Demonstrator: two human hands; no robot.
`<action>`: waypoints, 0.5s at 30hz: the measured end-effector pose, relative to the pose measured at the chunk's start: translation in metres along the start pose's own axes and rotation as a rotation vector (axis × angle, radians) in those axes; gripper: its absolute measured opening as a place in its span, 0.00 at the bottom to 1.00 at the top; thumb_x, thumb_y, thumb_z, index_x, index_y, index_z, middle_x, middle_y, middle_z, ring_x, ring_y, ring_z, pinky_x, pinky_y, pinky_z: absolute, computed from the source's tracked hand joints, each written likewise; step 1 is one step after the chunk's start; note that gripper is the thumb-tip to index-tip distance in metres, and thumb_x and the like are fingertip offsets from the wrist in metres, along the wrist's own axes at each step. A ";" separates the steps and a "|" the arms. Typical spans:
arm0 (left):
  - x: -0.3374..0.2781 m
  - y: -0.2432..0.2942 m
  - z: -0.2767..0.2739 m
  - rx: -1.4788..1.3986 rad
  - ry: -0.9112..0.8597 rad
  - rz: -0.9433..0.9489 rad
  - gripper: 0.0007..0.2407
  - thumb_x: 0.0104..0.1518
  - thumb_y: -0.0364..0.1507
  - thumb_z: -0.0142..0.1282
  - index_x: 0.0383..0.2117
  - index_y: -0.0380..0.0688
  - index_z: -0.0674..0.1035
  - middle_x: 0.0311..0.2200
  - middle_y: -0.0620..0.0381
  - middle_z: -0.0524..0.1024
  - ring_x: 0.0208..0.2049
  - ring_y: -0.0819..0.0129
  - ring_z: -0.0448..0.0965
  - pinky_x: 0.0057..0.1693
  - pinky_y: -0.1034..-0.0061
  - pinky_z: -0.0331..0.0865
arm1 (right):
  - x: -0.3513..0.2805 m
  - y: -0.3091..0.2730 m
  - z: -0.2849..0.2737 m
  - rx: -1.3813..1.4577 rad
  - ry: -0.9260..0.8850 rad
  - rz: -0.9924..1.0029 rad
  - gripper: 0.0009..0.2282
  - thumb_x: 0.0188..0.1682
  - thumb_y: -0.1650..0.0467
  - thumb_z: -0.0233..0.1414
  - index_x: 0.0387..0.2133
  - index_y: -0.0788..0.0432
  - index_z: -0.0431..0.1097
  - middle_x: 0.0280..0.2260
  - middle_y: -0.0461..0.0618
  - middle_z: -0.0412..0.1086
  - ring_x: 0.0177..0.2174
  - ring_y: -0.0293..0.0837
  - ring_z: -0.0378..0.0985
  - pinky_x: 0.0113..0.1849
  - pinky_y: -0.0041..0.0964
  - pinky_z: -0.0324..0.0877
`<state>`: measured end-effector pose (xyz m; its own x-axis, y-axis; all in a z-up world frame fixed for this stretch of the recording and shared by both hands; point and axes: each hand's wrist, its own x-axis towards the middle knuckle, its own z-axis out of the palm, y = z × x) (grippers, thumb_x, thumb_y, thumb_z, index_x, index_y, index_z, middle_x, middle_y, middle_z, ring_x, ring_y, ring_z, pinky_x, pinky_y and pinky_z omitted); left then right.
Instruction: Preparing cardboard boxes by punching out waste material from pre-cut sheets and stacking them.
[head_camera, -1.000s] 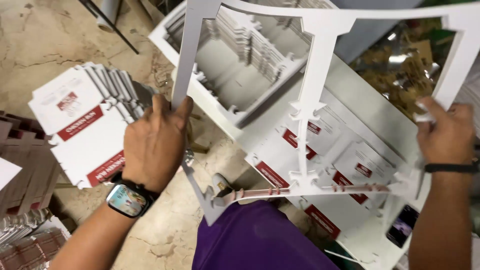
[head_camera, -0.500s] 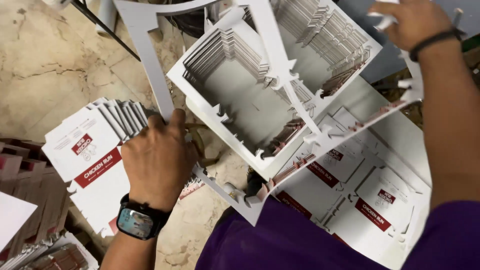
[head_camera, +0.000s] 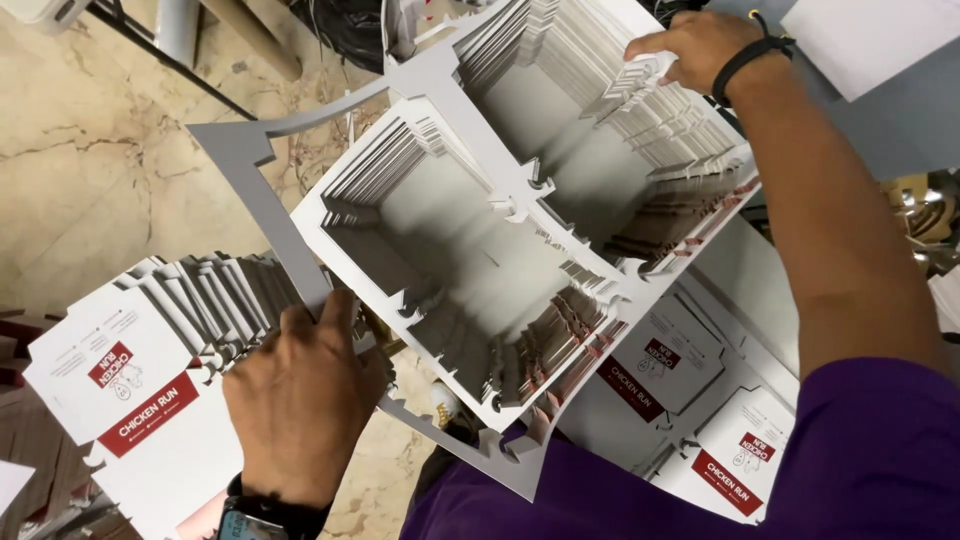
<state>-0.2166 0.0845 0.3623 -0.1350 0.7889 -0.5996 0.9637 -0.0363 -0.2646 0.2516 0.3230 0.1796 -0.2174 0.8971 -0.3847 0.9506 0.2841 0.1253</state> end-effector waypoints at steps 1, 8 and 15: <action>0.003 0.000 0.005 -0.001 -0.004 -0.004 0.12 0.68 0.42 0.41 0.52 0.57 0.67 0.43 0.56 0.75 0.22 0.66 0.82 0.33 0.65 0.84 | -0.003 -0.004 -0.005 0.001 -0.001 -0.006 0.23 0.56 0.69 0.54 0.64 0.30 0.65 0.49 0.51 0.70 0.48 0.57 0.74 0.40 0.59 0.73; 0.010 0.006 0.023 0.004 0.146 0.059 0.14 0.64 0.43 0.46 0.53 0.63 0.70 0.43 0.58 0.78 0.12 0.74 0.76 0.19 0.76 0.76 | -0.009 -0.008 -0.011 0.133 -0.065 0.037 0.20 0.57 0.69 0.53 0.61 0.33 0.66 0.49 0.54 0.68 0.46 0.60 0.73 0.42 0.62 0.71; 0.014 0.010 0.033 -0.008 0.202 0.063 0.16 0.63 0.46 0.48 0.54 0.62 0.70 0.40 0.58 0.79 0.12 0.76 0.73 0.19 0.79 0.73 | -0.003 -0.004 -0.001 0.111 -0.060 0.009 0.24 0.54 0.66 0.56 0.64 0.28 0.64 0.49 0.54 0.69 0.47 0.59 0.73 0.39 0.59 0.72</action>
<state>-0.2163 0.0753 0.3263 -0.0261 0.8920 -0.4513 0.9706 -0.0854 -0.2249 0.2484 0.3192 0.1810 -0.1986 0.8767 -0.4381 0.9717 0.2343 0.0284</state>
